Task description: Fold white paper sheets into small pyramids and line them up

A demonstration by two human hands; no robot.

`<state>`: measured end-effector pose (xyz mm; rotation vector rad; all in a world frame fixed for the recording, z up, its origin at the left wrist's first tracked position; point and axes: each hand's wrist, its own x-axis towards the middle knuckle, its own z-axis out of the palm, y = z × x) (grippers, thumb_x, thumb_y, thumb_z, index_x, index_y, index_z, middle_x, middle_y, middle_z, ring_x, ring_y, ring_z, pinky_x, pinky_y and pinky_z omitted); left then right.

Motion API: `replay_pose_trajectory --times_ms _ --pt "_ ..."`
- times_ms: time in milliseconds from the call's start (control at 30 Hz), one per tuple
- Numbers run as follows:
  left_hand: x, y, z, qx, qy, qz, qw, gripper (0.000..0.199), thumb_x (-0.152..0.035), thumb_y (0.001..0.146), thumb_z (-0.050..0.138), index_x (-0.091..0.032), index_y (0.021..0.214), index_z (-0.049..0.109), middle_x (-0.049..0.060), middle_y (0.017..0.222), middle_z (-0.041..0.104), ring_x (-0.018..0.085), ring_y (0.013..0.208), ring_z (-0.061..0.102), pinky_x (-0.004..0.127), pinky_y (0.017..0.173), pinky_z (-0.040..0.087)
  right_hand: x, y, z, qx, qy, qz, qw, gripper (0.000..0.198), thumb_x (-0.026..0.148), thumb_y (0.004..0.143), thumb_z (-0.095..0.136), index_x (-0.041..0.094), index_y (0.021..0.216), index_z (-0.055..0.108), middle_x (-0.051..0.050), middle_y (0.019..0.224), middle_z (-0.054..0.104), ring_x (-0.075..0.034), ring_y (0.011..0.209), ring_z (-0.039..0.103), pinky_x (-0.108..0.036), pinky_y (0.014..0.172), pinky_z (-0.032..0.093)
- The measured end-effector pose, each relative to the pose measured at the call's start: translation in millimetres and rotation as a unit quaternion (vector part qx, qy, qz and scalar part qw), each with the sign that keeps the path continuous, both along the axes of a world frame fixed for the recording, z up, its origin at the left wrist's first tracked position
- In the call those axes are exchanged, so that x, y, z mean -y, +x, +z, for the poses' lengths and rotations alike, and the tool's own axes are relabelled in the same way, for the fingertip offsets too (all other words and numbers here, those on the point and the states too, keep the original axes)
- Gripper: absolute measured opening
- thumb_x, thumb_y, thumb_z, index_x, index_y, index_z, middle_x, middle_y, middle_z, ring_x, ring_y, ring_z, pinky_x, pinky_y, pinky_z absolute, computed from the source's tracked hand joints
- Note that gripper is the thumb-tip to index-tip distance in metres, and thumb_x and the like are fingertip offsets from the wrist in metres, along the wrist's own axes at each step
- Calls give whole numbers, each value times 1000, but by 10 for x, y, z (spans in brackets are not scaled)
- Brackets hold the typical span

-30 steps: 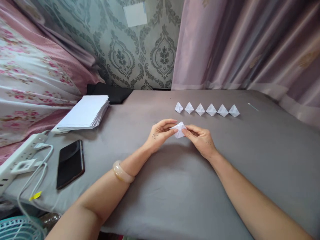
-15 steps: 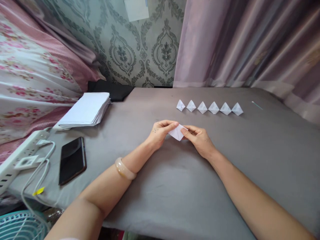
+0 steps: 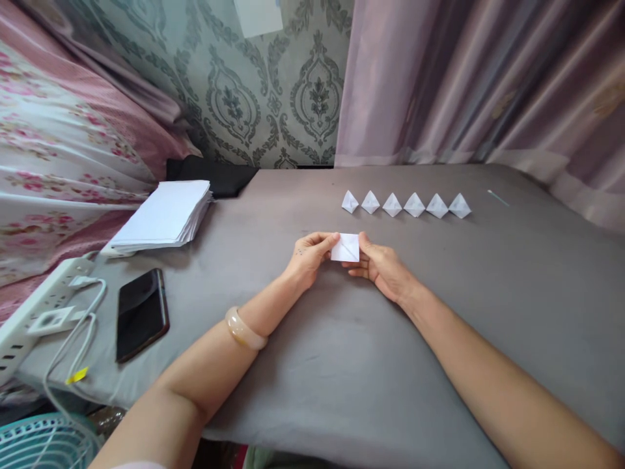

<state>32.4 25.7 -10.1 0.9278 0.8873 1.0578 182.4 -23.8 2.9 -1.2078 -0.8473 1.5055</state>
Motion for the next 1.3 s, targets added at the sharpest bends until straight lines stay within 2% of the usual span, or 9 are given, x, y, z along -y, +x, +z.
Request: replay_pose_trajectory --times_ms 167,367,433,533,633,833,967,1167,1300 --pt "1 15 -3 31 -11 25 999 29 -34 64 81 -12 73 63 0 67 61 8 62 55 24 65 44 1 -28 -57 64 44 -25 997 32 48 68 76 17 72 68 -4 70 66 -12 63 60 -24 57 51" --pt "-10 -72 53 -101 -9 -101 990 20 -25 65 80 -11 75 68 0 61 61 6 54 51 20 53 38 -78 211 -73 320 163 18 933 26 43 74 68 19 66 69 -1 62 65 -13 56 54 -26 55 43" --pt "-17 -93 67 -118 -12 -114 986 19 -22 66 79 -10 75 70 1 62 62 6 54 51 20 52 38 -90 259 -40 296 135 34 945 29 46 74 69 19 65 69 -2 61 65 -13 56 54 -26 54 43" --pt "-17 -88 74 -66 -56 -73 994 14 -18 68 79 -9 74 69 2 62 62 6 56 54 21 58 44 -86 230 14 136 36 -23 990 41 59 75 65 18 75 70 -7 72 68 -15 59 59 -26 51 46" --pt "8 -47 73 -6 -96 -48 994 9 -12 71 76 -8 73 69 3 66 64 7 58 57 23 66 49 -71 130 22 43 18 -33 998 46 62 74 65 17 81 70 -10 85 71 -17 71 63 -25 53 48" --pt "97 5 93 15 -125 -98 987 4 -7 76 70 -6 73 67 5 69 66 8 62 62 23 71 53 -78 89 -88 113 95 -79 986 38 55 65 74 18 64 67 0 59 60 -10 55 50 -24 53 40" --pt "110 -29 95 -48 -121 -167 977 11 -14 75 73 -7 74 65 6 66 64 11 63 65 23 65 52 -78 204 -60 210 103 -19 972 43 56 66 72 18 50 60 4 46 47 -8 47 38 -25 48 31" --pt "117 -40 53 -166 -10 -151 974 28 -35 75 74 -10 68 64 1 54 59 3 40 43 19 41 29 -73 209 -24 146 61 15 987 43 60 67 70 17 67 70 0 60 60 -9 54 47 -24 50 37" --pt "158 -19 88 -186 38 -164 968 41 -50 81 61 -11 69 64 4 61 60 6 46 46 19 42 31 -89 207 -36 128 32 -2 991 42 57 65 74 16 71 70 -2 63 64 -10 56 51 -22 47 36"
